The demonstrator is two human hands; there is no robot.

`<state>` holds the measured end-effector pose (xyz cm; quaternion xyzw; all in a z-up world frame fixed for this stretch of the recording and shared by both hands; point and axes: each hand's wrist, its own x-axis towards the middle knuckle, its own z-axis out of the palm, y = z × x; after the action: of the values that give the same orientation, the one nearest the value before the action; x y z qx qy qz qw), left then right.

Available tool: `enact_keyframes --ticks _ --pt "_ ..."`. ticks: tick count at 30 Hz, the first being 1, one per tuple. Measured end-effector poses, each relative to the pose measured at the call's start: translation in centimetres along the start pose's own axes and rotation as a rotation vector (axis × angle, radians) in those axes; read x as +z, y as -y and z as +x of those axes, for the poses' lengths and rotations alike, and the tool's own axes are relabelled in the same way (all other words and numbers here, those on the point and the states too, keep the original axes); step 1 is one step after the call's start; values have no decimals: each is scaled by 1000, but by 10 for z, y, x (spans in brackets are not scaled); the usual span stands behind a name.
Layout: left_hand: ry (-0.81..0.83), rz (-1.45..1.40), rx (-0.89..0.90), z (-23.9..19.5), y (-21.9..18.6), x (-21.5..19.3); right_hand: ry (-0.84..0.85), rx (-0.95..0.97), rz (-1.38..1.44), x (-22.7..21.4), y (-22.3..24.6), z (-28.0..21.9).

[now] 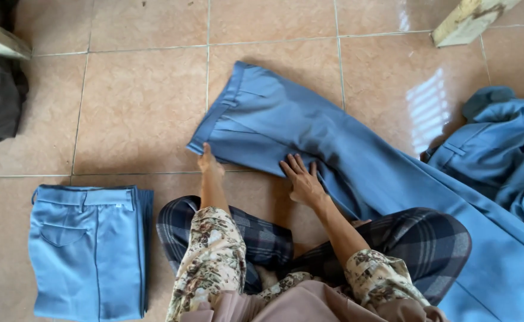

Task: The person sits on a tiled floor and folds multiple pairs of light blue trousers by hand. They smooth each pair, fold the legs together, then fold the garment into a compact rectangle, stacking the finished items to the left.

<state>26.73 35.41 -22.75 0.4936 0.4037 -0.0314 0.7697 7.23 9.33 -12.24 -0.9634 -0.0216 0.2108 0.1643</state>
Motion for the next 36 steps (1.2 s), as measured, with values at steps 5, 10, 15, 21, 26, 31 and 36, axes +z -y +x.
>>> enact_keyframes --ticks 5,10,15,21,26,31,36 --pt "-292 32 226 -55 -81 -20 -211 -112 -155 38 15 -4" --pt "-450 72 239 -67 -90 -35 -255 -175 -174 57 29 -1" --pt "-360 63 124 -111 -3 -15 -295 -228 214 25 16 2" --pt "-226 192 -142 -175 63 -1 -611 377 138 26 -31 1" --pt "-230 98 -118 -204 14 24 -344 527 178 21 -55 -2" --pt "-188 -48 75 -146 -21 21 -429 209 265 19 -36 -5" --pt "-286 -211 293 -90 -93 -6 -246 166 174 7 -17 -12"
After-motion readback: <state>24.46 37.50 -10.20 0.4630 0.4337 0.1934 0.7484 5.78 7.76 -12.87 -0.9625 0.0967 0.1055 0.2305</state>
